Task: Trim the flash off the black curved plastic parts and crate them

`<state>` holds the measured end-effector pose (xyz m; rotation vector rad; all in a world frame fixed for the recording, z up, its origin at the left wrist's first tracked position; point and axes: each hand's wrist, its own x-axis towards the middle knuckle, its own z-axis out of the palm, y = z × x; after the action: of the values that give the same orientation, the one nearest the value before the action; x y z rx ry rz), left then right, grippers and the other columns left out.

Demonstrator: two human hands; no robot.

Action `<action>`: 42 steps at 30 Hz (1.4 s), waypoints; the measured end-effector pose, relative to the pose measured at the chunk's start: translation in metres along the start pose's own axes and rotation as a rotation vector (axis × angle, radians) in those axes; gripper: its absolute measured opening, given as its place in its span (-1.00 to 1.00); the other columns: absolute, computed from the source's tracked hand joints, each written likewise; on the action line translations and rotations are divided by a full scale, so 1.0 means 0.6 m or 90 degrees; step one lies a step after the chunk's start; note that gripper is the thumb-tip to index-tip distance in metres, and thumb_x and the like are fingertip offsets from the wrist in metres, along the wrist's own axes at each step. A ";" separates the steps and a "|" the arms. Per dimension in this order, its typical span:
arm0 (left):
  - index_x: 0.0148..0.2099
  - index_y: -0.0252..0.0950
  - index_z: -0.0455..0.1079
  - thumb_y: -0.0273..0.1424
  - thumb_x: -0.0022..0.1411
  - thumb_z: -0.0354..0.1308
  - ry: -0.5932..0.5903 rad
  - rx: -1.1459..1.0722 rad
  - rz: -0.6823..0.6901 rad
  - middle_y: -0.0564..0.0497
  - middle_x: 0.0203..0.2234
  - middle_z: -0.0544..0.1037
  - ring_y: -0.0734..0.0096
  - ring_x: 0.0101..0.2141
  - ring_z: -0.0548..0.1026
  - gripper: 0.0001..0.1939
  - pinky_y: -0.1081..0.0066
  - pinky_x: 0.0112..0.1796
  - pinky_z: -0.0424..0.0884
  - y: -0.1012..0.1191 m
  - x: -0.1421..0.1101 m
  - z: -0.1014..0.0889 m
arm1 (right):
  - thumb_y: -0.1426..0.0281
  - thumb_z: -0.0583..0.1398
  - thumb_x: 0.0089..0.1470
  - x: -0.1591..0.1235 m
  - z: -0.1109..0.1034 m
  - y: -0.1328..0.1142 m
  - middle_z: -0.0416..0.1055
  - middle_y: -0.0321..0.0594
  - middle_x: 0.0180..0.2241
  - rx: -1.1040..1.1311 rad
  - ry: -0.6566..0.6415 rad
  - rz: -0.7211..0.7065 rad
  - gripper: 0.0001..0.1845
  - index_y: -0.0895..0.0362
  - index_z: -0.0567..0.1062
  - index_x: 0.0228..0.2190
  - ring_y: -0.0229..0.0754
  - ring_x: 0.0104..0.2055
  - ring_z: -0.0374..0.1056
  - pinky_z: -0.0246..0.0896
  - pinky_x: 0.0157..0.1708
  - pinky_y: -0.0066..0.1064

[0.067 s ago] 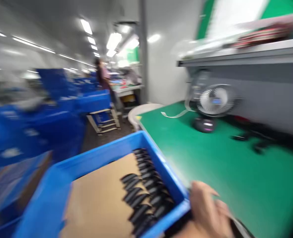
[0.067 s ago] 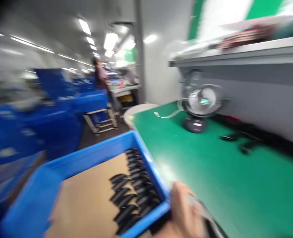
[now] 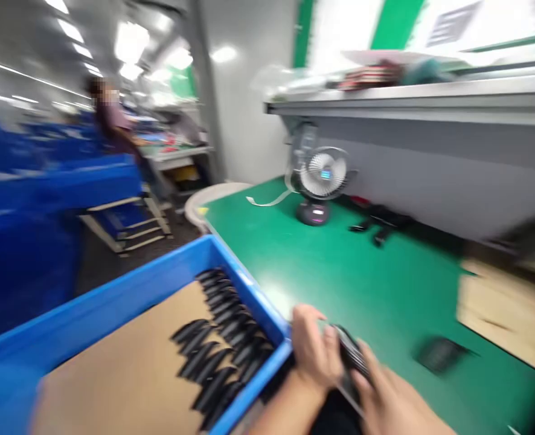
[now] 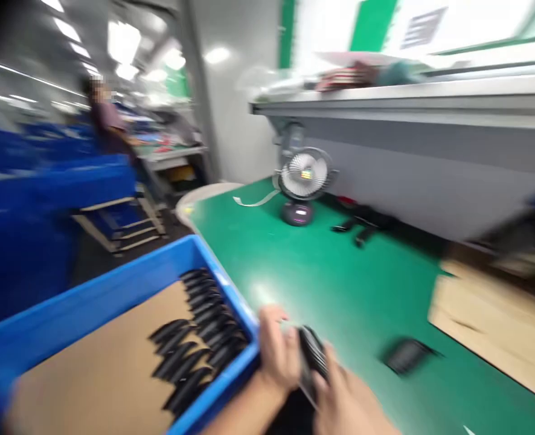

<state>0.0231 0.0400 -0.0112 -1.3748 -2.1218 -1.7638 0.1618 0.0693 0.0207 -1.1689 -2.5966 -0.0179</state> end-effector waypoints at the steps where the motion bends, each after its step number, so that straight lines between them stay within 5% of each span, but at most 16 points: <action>1: -0.07 -0.32 0.28 -0.19 0.34 -0.04 0.023 -0.039 0.031 -0.08 -0.21 0.37 0.24 -0.19 0.38 -0.70 0.12 -0.15 0.36 0.003 0.000 0.030 | 0.32 0.06 0.29 -0.017 -0.012 0.025 0.47 -0.17 -0.25 -0.039 -0.032 0.030 -0.64 0.04 0.32 0.10 -0.14 -0.30 0.42 0.32 -0.47 -0.40; 4: -0.13 -0.31 0.21 -0.28 0.35 -0.13 0.054 -0.089 0.069 -0.13 -0.25 0.31 0.17 -0.19 0.32 -0.78 0.07 -0.14 0.27 0.005 -0.002 0.074 | 0.38 0.00 0.28 -0.043 -0.037 0.054 0.47 -0.20 -0.34 -0.084 -0.109 0.068 -0.55 0.08 0.22 0.18 -0.11 -0.30 0.43 0.26 -0.54 -0.41; 10: -0.14 -0.30 0.19 -0.31 0.33 -0.14 0.096 -0.064 0.099 -0.12 -0.27 0.29 0.17 -0.22 0.30 -0.82 0.10 -0.16 0.24 0.001 -0.005 0.070 | 0.46 0.05 0.21 -0.029 -0.053 0.025 0.43 -0.13 -0.29 -0.068 -0.141 0.082 -0.51 0.12 0.25 0.17 -0.05 -0.25 0.39 0.30 -0.45 -0.36; 16: -0.14 -0.29 0.18 -0.29 0.32 -0.15 0.117 -0.086 0.117 -0.12 -0.28 0.29 0.16 -0.22 0.30 -0.81 0.08 -0.17 0.26 -0.005 -0.009 0.087 | 0.71 0.05 0.00 -0.061 -0.042 0.007 0.37 -0.13 -0.40 -0.179 -0.088 0.080 -0.33 0.22 0.24 0.17 -0.04 -0.34 0.34 0.34 -0.47 -0.33; 27: -0.15 -0.28 0.18 -0.27 0.32 -0.14 0.099 -0.052 0.105 -0.12 -0.27 0.29 0.18 -0.22 0.31 -0.80 0.10 -0.15 0.28 -0.005 -0.011 0.087 | 0.39 0.06 0.23 -0.037 -0.066 0.021 0.47 -0.10 -0.29 -0.033 -0.212 0.191 -0.52 0.17 0.25 0.17 -0.01 -0.24 0.43 0.27 -0.47 -0.33; 42: -0.14 -0.29 0.19 -0.28 0.33 -0.14 0.088 -0.030 0.101 -0.11 -0.27 0.29 0.19 -0.22 0.31 -0.80 0.12 -0.15 0.27 -0.001 -0.010 0.086 | 0.39 0.07 0.22 -0.032 -0.070 0.022 0.50 -0.12 -0.31 -0.025 -0.223 0.203 -0.52 0.16 0.26 0.16 -0.02 -0.26 0.45 0.23 -0.47 -0.34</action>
<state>0.0502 0.0785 -0.0325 -1.3473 -1.8594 -1.8017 0.1946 0.0589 0.0545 -1.7225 -2.6689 0.2224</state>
